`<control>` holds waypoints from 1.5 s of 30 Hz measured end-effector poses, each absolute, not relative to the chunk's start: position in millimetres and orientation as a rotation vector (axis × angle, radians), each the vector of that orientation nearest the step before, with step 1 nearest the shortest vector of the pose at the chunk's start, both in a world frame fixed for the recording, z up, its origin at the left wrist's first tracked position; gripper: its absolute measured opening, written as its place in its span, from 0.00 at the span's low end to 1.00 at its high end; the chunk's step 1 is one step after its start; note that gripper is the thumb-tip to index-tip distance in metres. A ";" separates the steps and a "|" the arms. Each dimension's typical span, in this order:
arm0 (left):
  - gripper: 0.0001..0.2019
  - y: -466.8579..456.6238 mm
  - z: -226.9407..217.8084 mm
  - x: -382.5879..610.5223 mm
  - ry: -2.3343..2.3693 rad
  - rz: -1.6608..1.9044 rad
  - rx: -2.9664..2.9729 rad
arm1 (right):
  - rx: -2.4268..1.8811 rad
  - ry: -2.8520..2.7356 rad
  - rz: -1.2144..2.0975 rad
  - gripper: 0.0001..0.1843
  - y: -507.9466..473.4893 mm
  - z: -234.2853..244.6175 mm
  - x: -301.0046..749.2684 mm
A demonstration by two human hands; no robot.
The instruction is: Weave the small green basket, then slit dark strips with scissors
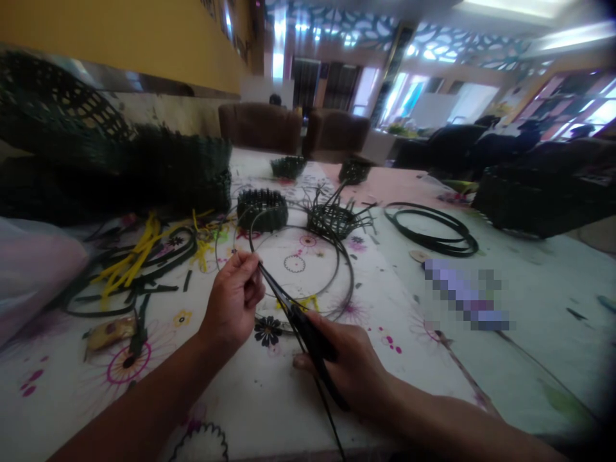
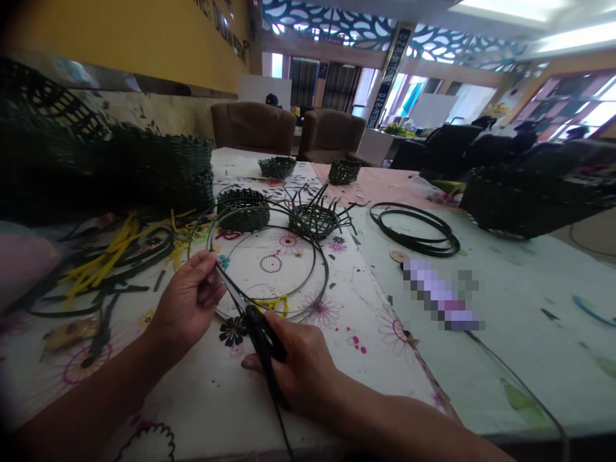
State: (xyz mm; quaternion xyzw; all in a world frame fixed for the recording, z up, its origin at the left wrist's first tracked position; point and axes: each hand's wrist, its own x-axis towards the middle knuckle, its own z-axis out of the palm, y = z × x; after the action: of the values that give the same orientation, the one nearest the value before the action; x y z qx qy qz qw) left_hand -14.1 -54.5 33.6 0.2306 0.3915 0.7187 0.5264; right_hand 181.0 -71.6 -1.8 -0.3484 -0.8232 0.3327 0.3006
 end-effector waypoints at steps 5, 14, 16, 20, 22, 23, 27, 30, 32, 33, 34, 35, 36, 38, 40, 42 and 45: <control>0.09 -48.1 36.2 -25.6 0.893 1.715 0.508 | -0.917 -2.185 0.939 0.19 -71.9 -3.0 179.7; 0.11 -55.1 32.6 -12.8 0.858 1.703 0.527 | -0.968 -2.151 0.875 0.27 -68.3 -10.0 179.7; 0.10 -55.6 32.7 -12.5 0.840 1.699 0.511 | -0.960 -2.147 0.888 0.26 -68.2 -10.3 179.5; 0.10 -56.8 35.1 -12.2 0.828 1.680 0.489 | -0.922 -2.157 0.913 0.20 -69.7 -8.8 179.6; 0.11 -56.7 36.0 -12.0 0.834 1.682 0.477 | -0.906 -2.173 0.903 0.19 -70.7 -7.3 180.0; 0.11 -56.1 36.3 -12.5 0.838 1.688 0.471 | -0.899 -2.181 0.901 0.19 -71.2 -6.6 180.2; 0.12 -52.0 36.4 -18.8 0.865 1.680 0.453 | -0.891 -2.182 0.930 0.17 -71.7 -6.7 179.8; 0.09 -50.8 35.9 -22.1 0.880 1.685 0.494 | -0.918 -2.149 0.945 0.18 -71.5 -9.2 178.8; 0.09 -51.5 35.3 -20.5 0.868 1.703 0.522 | -0.939 -2.121 0.950 0.19 -71.4 -10.6 178.3; 0.09 -52.1 34.9 -18.8 0.859 1.705 0.524 | -0.946 -2.111 0.949 0.19 -71.3 -11.1 178.3; 0.10 -52.6 34.4 -16.9 0.850 1.700 0.520 | -0.950 -2.106 0.945 0.20 -71.1 -11.4 178.3; 0.10 -53.0 34.0 -15.1 0.837 1.690 0.512 | -0.952 -2.106 0.940 0.21 -70.9 -11.7 178.4; 0.10 -53.4 33.7 -13.6 0.824 1.680 0.498 | -0.953 -2.111 0.935 0.21 -70.6 -11.8 178.6; 0.11 -53.9 33.4 -12.2 0.805 1.661 0.471 | -0.959 -2.121 0.936 0.21 -69.6 -11.8 178.7; 0.11 -54.2 33.5 -12.8 0.799 1.638 0.460 | -0.947 -2.132 0.950 0.21 -68.1 -10.8 178.6; 0.12 -53.9 33.4 -14.8 0.809 1.624 0.470 | -0.907 -2.140 0.961 0.22 -66.2 -8.2 178.7; 0.09 -50.7 30.7 -20.1 0.850 1.636 0.548 | -0.831 -2.098 0.871 0.24 -62.7 -0.1 182.1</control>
State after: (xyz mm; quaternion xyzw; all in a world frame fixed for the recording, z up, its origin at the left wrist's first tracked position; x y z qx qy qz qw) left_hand -20.1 -50.7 30.7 0.2336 0.3624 0.6976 0.5722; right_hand 182.1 -62.7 -0.1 -0.3214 -0.8114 0.3368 0.3535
